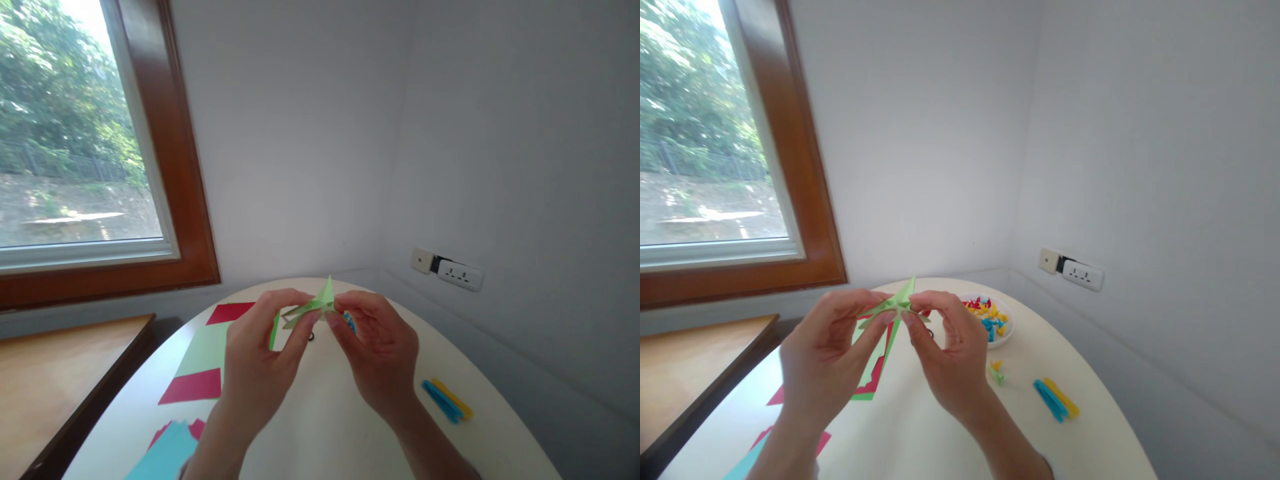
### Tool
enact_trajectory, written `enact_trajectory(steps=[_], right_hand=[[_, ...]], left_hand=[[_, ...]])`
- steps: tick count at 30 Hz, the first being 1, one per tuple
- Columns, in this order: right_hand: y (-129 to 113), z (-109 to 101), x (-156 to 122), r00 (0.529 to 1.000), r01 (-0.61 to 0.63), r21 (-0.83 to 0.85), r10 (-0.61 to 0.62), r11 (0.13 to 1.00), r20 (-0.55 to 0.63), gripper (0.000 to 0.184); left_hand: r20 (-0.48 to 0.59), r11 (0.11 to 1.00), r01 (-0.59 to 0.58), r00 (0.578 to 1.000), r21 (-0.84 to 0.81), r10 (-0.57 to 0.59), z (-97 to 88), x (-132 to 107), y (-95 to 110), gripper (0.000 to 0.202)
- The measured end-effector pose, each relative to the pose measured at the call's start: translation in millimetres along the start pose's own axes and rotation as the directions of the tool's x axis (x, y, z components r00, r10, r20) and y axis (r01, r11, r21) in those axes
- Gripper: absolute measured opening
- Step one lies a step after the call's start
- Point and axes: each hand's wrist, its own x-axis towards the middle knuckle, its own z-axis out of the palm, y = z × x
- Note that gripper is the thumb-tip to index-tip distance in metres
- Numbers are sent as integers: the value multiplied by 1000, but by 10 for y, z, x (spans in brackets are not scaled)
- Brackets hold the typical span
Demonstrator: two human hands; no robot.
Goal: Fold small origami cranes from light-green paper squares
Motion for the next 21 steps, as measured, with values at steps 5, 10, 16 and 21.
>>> enact_trajectory(steps=[5, 10, 16, 21], right_hand=[[-8, 3, -2, 1000, 4, 0, -4, 1000, 2, 20], [-9, -10, -5, 1000, 8, -3, -8, 1000, 16, 19], [5, -6, -1, 1000, 11, 3, -11, 1000, 22, 19], [-11, -3, 2, 1000, 4, 15, -4, 1000, 23, 20]], left_hand=[[-16, 1000, 26, 1000, -10, -27, -11, 18, 14, 20], [-29, 999, 38, 999, -28, -38, 6, 34, 8, 16], [-22, 999, 42, 999, -29, -43, 0, 28, -29, 16], [-29, 1000, 19, 999, -13, -20, -5, 34, -35, 16]])
